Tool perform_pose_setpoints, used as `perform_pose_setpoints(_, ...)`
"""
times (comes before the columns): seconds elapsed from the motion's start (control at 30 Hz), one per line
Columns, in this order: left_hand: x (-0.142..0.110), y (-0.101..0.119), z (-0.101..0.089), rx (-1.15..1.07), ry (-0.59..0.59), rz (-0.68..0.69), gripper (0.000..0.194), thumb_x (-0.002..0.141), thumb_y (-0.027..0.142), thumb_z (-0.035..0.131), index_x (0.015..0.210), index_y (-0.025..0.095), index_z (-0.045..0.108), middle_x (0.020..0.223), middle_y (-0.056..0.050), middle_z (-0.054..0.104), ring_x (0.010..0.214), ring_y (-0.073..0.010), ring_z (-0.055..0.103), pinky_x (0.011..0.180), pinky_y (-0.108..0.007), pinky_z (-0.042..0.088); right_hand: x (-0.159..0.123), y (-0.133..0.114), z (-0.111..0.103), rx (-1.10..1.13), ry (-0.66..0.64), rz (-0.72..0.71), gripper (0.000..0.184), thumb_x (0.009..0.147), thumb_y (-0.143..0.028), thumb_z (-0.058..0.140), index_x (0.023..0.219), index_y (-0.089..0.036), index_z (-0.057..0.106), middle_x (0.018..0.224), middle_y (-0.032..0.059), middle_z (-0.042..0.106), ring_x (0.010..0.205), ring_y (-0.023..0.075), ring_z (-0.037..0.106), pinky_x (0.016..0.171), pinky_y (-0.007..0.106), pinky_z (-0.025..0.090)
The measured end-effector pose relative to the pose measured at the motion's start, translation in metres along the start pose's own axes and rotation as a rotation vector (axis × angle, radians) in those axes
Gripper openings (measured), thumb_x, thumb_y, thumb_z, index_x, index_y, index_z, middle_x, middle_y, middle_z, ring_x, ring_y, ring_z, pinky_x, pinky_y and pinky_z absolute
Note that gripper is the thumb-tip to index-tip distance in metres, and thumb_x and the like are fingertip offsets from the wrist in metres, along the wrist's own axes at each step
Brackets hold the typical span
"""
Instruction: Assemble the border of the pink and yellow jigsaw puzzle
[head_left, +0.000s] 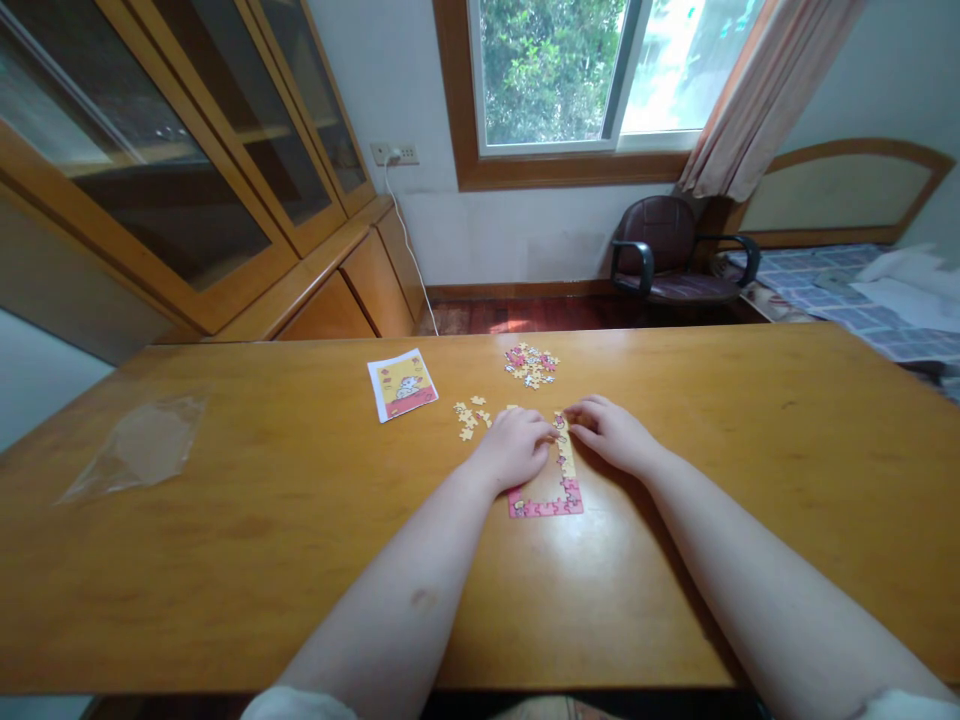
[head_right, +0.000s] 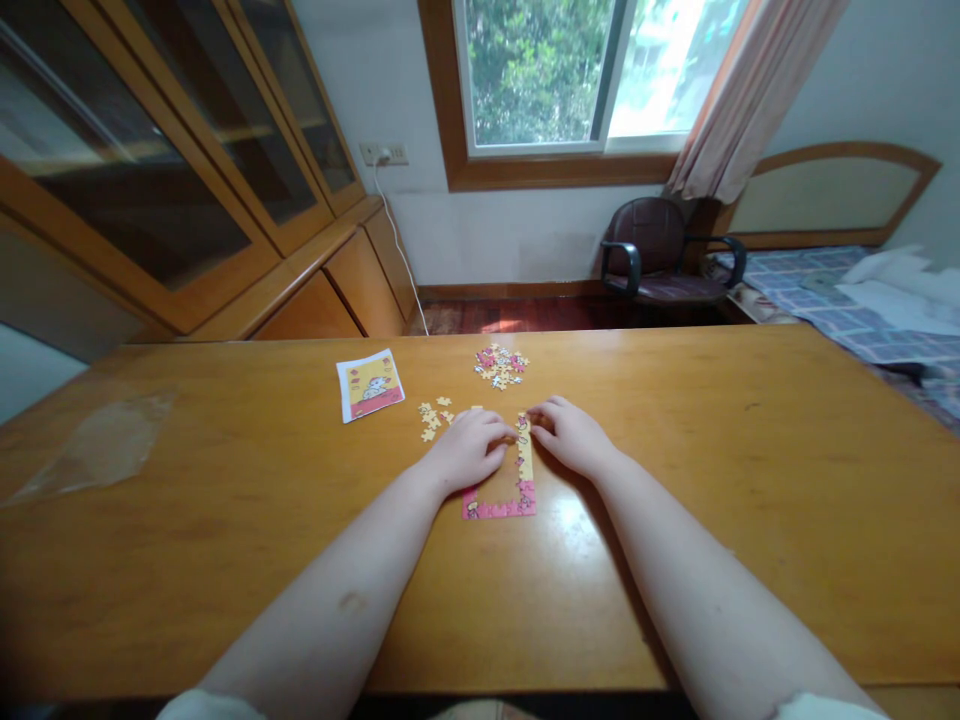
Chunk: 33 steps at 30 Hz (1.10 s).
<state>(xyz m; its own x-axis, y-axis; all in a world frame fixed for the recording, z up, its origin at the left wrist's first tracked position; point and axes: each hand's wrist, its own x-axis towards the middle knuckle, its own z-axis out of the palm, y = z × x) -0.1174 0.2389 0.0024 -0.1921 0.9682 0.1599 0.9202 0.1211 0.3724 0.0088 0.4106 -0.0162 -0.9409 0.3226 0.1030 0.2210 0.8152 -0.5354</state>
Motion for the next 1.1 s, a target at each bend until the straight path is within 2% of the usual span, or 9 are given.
perform_pose_setpoints(0.1, -0.001, -0.002, 0.001, -0.007, -0.012, 0.007, 0.022, 0.083, 0.027, 0.056, 0.101, 0.026, 0.069, 0.097, -0.004, 0.064, 0.095, -0.0212, 0.054, 0.090, -0.037, 0.040, 0.000, 0.000, 0.000, 0.009, -0.006, -0.031, 0.025, 0.086, -0.023, 0.054, 0.108, -0.021, 0.066, 0.111, 0.0086, 0.063, 0.100, 0.0207, 0.060, 0.091, 0.034, 0.046)
perform_pose_setpoints(0.27, 0.000, 0.000, 0.001, -0.030, -0.085, 0.091, 0.018, 0.079, 0.034, 0.064, 0.096, 0.028, 0.069, 0.098, -0.002, 0.064, 0.095, -0.0211, 0.054, 0.090, -0.037, 0.039, 0.000, -0.001, 0.000, 0.026, -0.031, -0.054, 0.026, 0.085, -0.019, 0.052, 0.108, -0.022, 0.066, 0.110, 0.0067, 0.066, 0.102, 0.0206, 0.061, 0.094, 0.035, 0.046)
perform_pose_setpoints(0.57, 0.002, 0.004, 0.002, -0.006, -0.086, 0.072, 0.017, 0.078, 0.036, 0.066, 0.086, 0.022, 0.064, 0.090, -0.003, 0.065, 0.092, -0.0206, 0.056, 0.085, -0.034, 0.041, -0.001, -0.002, 0.000, 0.024, -0.016, -0.066, 0.029, 0.085, -0.019, 0.051, 0.111, -0.022, 0.064, 0.111, 0.0072, 0.065, 0.104, 0.0210, 0.060, 0.094, 0.036, 0.046)
perform_pose_setpoints(0.67, 0.003, 0.000, 0.001, 0.023, -0.039, -0.075, 0.015, 0.082, 0.036, 0.061, 0.082, 0.021, 0.063, 0.086, -0.004, 0.065, 0.086, -0.0205, 0.058, 0.080, -0.033, 0.042, -0.001, -0.001, 0.001, 0.024, -0.006, -0.068, 0.033, 0.083, -0.018, 0.054, 0.115, -0.022, 0.062, 0.114, 0.0081, 0.064, 0.106, 0.0216, 0.059, 0.095, 0.037, 0.045)
perform_pose_setpoints(0.8, 0.004, -0.016, -0.003, 0.050, 0.116, -0.386, 0.021, 0.089, 0.035, 0.049, 0.080, 0.020, 0.060, 0.080, -0.004, 0.065, 0.078, -0.0199, 0.059, 0.070, -0.030, 0.041, -0.001, 0.000, 0.002, 0.014, -0.006, -0.056, 0.037, 0.079, -0.021, 0.061, 0.116, -0.023, 0.062, 0.115, 0.0079, 0.064, 0.105, 0.0224, 0.059, 0.093, 0.036, 0.047)
perform_pose_setpoints(0.9, 0.002, -0.029, -0.007, 0.021, 0.224, -0.551, 0.020, 0.090, 0.034, 0.046, 0.083, 0.021, 0.060, 0.078, -0.004, 0.065, 0.075, -0.0190, 0.059, 0.064, -0.028, 0.038, -0.002, -0.001, 0.002, -0.004, -0.022, -0.061, 0.037, 0.079, -0.023, 0.061, 0.116, -0.023, 0.062, 0.118, 0.0073, 0.063, 0.107, 0.0224, 0.060, 0.094, 0.036, 0.046)
perform_pose_setpoints(1.0, 0.001, -0.037, -0.009, -0.063, 0.271, -0.657, 0.021, 0.089, 0.035, 0.045, 0.082, 0.022, 0.059, 0.069, -0.001, 0.062, 0.067, -0.0169, 0.057, 0.057, -0.025, 0.032, -0.002, -0.002, 0.001, -0.012, -0.035, -0.074, 0.036, 0.080, -0.021, 0.059, 0.116, -0.024, 0.062, 0.120, 0.0063, 0.063, 0.109, 0.0218, 0.059, 0.096, 0.036, 0.046)
perform_pose_setpoints(1.1, 0.002, -0.036, -0.010, -0.134, 0.306, -0.687, 0.023, 0.088, 0.038, 0.045, 0.076, 0.022, 0.058, 0.061, 0.001, 0.056, 0.061, -0.0151, 0.052, 0.054, -0.025, 0.027, -0.002, -0.003, 0.000, -0.015, -0.047, -0.081, 0.035, 0.081, -0.020, 0.057, 0.115, -0.025, 0.063, 0.119, 0.0052, 0.064, 0.108, 0.0216, 0.060, 0.096, 0.036, 0.046)
